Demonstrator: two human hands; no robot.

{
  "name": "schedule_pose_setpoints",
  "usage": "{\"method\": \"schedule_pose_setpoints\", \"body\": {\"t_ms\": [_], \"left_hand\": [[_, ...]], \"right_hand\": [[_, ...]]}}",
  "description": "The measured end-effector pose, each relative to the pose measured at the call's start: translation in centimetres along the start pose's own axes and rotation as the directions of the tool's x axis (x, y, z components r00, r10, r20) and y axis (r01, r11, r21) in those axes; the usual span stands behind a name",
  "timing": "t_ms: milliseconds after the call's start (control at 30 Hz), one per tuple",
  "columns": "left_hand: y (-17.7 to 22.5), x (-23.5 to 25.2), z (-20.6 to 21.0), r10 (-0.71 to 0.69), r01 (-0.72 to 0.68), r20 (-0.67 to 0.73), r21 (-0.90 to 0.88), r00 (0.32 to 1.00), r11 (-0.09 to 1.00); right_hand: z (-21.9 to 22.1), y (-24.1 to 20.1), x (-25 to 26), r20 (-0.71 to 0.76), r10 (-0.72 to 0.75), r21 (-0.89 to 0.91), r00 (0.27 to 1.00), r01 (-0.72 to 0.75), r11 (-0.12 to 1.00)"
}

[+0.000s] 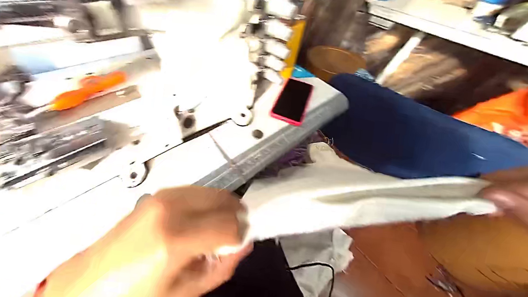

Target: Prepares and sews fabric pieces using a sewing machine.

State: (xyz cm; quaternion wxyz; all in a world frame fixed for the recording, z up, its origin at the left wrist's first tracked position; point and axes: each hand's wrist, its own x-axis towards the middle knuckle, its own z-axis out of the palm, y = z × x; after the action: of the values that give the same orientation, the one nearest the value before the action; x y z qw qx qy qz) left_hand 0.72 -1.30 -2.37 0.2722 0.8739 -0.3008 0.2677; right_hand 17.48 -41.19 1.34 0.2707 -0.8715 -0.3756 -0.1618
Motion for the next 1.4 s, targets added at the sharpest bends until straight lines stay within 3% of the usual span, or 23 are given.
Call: {"method": "schedule_pose_setpoints", "body": {"t_ms": [100, 233, 267, 333, 400, 433, 467, 533, 633, 767, 867, 900, 967, 1000, 1067, 1100, 1133, 1167, 1200, 1267, 1333, 1400], "left_hand": [[-1.2, -1.6, 6.4, 0.033, -0.015, 0.219, -0.083, 0.975, 0.996], [-4.3, -1.7, 11.8, -0.246, 0.32, 0.305, -0.22, 0.92, 0.922], [-5.3, -0.9, 13.3, -0.34, 0.438, 0.347, -0.259, 0.874, 0.861], [-7.5, 1.6, 16.9, -0.501, 0.676, 0.502, -0.263, 0.705, 0.688], [-9.8, 3.9, 21.8, -0.559, 0.797, 0.614, -0.205, 0.557, 0.568], [-11.0, 4.7, 24.6, -0.563, 0.809, 0.638, -0.169, 0.525, 0.563], [-12.0, 5.4, 27.3, -0.557, 0.805, 0.646, -0.156, 0.521, 0.572], [-13.2, 7.0, 31.7, -0.562, 0.808, 0.639, -0.168, 0.526, 0.565], [-13.7, 9.1, 35.6, -0.569, 0.789, 0.578, -0.245, 0.585, 0.563], [-13.8, 9.8, 37.8, -0.415, 0.612, 0.474, -0.41, 0.777, 0.677], [-14.2, 7.6, 39.5, -0.343, 0.589, 0.552, -0.363, 0.76, 0.722], [-14.4, 6.5, 39.9, -0.324, 0.604, 0.632, -0.293, 0.704, 0.741], [-14.9, 3.5, 41.4, -0.284, 0.606, 0.828, -0.082, 0.483, 0.791], [-15.0, 2.2, 41.8, -0.271, 0.583, 0.917, 0.053, 0.292, 0.811], [-14.7, 1.1, 41.8, -0.28, 0.466, 0.955, 0.293, -0.098, 0.835], [-14.2, 1.6, 41.1, -0.293, 0.419, 0.927, 0.369, -0.234, 0.83], [-13.5, 2.5, 40.1, -0.311, 0.389, 0.902, 0.413, -0.3, 0.823], [-13.0, 3.3, 38.8, -0.327, 0.391, 0.901, 0.42, -0.285, 0.819], [-12.4, 4.1, 37.3, -0.332, 0.415, 0.919, 0.392, -0.211, 0.821], [-11.4, 4.6, 34.1, -0.327, 0.496, 0.945, 0.276, 0.018, 0.823], [-10.3, 3.7, 30.5, -0.325, 0.576, 0.908, 0.122, 0.264, 0.808], [-8.8, 1.2, 26.9, -0.349, 0.621, 0.768, -0.08, 0.537, 0.78]], "right_hand": [[3.5, 3.5, -6.5, -0.017, 0.206, -0.107, 0.978, -0.206, 0.973], [8.1, 5.3, -12.4, 0.123, 0.522, -0.021, 0.844, -0.524, 0.852], [9.1, 5.8, -13.0, 0.167, 0.58, 0.014, 0.797, -0.59, 0.807], [11.3, 7.8, -13.7, 0.246, 0.684, 0.06, 0.686, -0.716, 0.696], [14.1, 10.7, -14.4, 0.318, 0.801, 0.115, 0.508, -0.859, 0.499], [15.6, 12.4, -15.0, 0.339, 0.844, 0.196, 0.415, -0.909, 0.368], [16.9, 13.9, -15.7, 0.34, 0.871, 0.298, 0.355, -0.919, 0.258], [18.4, 16.2, -16.8, 0.254, 0.914, 0.42, 0.315, -0.888, 0.189], [18.0, 18.0, -18.4, 0.037, 0.929, 0.434, 0.368, -0.843, 0.317], [17.5, 18.0, -21.3, -0.118, 0.881, 0.366, 0.458, -0.805, 0.467], [20.1, 17.9, -24.2, -0.045, 0.891, 0.377, 0.452, -0.818, 0.434], [21.6, 17.7, -25.4, 0.003, 0.898, 0.363, 0.439, -0.837, 0.409], [24.6, 16.8, -27.8, 0.187, 0.905, 0.252, 0.382, -0.909, 0.332], [26.0, 16.5, -29.0, 0.325, 0.89, 0.142, 0.319, -0.947, 0.288], [28.0, 16.2, -31.2, 0.626, 0.769, -0.092, 0.131, -0.967, 0.239], [28.7, 16.2, -32.3, 0.712, 0.7, -0.163, 0.048, -0.959, 0.232], [29.1, 16.2, -33.3, 0.746, 0.666, -0.205, -0.001, -0.952, 0.228], [29.2, 16.3, -33.7, 0.748, 0.664, -0.224, -0.024, -0.95, 0.218], [28.9, 16.4, -33.4, 0.735, 0.678, -0.232, -0.03, -0.95, 0.209], [27.8, 16.5, -31.3, 0.711, 0.704, -0.225, -0.012, -0.951, 0.211], [26.7, 16.6, -28.5, 0.694, 0.713, -0.139, 0.099, -0.953, 0.267], [25.6, 16.4, -24.9, 0.662, 0.698, 0.033, 0.273, -0.941, 0.337]]}}
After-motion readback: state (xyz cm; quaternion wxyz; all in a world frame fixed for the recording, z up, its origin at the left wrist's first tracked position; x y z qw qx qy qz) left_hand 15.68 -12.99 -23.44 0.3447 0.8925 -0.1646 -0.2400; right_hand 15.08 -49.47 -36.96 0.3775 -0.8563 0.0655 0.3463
